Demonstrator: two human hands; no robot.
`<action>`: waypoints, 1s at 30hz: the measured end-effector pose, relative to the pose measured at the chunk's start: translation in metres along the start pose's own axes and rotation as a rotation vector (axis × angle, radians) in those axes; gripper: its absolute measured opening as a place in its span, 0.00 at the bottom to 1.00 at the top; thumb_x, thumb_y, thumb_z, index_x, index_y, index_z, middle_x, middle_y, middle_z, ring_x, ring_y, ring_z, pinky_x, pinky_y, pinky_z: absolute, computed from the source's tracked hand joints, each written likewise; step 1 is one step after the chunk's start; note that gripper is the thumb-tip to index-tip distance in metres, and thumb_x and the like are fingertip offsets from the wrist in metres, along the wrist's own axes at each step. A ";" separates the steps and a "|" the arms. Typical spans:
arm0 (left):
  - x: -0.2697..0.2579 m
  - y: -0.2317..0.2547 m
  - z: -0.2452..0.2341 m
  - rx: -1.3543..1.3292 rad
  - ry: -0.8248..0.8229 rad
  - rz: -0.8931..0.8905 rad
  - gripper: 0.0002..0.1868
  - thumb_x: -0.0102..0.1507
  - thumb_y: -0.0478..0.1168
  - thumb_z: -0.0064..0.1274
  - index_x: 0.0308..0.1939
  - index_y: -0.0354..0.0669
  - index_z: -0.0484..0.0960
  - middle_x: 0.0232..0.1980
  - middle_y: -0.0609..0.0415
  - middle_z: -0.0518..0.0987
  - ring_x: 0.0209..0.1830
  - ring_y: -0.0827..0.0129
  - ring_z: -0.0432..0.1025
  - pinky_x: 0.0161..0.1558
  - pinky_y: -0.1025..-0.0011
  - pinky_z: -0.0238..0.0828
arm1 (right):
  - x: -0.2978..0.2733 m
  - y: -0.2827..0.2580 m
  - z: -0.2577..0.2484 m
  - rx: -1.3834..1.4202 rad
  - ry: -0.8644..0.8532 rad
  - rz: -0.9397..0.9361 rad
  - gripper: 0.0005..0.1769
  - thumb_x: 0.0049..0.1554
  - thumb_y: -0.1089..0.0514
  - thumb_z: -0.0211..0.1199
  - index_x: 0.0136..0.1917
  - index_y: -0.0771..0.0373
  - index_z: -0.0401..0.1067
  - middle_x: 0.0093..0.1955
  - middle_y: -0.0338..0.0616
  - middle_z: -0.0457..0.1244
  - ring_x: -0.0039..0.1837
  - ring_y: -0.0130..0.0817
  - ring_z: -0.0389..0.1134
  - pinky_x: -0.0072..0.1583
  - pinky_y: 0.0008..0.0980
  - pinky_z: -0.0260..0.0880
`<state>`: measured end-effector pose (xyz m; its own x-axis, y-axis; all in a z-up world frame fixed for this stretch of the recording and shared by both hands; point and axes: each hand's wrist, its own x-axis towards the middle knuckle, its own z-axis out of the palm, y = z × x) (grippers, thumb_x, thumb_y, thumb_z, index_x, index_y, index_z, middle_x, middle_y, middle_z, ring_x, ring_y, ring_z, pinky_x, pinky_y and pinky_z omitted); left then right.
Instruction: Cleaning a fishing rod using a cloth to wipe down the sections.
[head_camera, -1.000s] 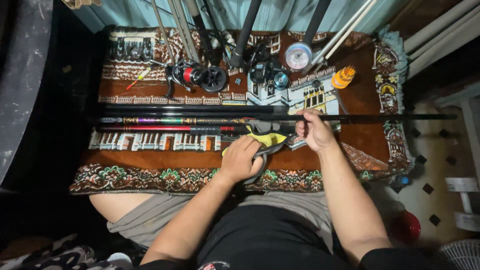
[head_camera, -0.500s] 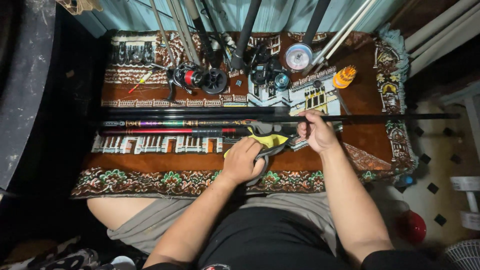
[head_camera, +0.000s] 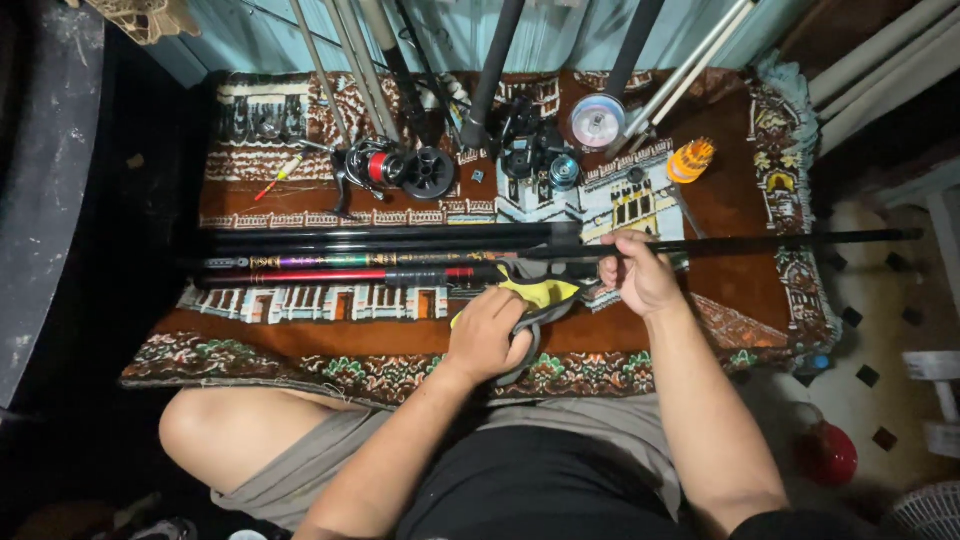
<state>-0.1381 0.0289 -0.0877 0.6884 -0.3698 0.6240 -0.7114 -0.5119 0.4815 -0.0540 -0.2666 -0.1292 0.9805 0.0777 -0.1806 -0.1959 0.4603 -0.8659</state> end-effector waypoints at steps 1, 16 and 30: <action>0.002 -0.001 -0.001 0.000 0.001 -0.001 0.11 0.61 0.46 0.46 0.40 0.43 0.76 0.36 0.50 0.72 0.38 0.53 0.72 0.38 0.59 0.72 | 0.002 -0.001 0.000 -0.001 -0.001 0.001 0.12 0.60 0.54 0.60 0.53 0.61 0.77 0.27 0.51 0.58 0.28 0.37 0.60 0.30 0.31 0.59; 0.002 -0.002 -0.001 -0.044 0.018 -0.019 0.11 0.63 0.45 0.46 0.40 0.43 0.77 0.36 0.50 0.73 0.37 0.53 0.72 0.37 0.59 0.72 | 0.003 0.007 -0.017 0.010 -0.072 -0.025 0.13 0.61 0.55 0.56 0.52 0.63 0.77 0.26 0.52 0.56 0.28 0.40 0.60 0.30 0.33 0.61; 0.004 -0.002 -0.003 -0.047 0.048 -0.025 0.09 0.62 0.44 0.47 0.39 0.44 0.78 0.35 0.52 0.72 0.36 0.55 0.72 0.36 0.61 0.72 | 0.002 0.010 -0.022 0.056 -0.153 -0.080 0.13 0.62 0.58 0.54 0.52 0.66 0.76 0.24 0.50 0.56 0.27 0.38 0.59 0.28 0.31 0.60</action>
<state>-0.1342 0.0308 -0.0838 0.6990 -0.3193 0.6399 -0.7010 -0.4830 0.5247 -0.0544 -0.2811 -0.1484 0.9847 0.1707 -0.0348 -0.1199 0.5189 -0.8464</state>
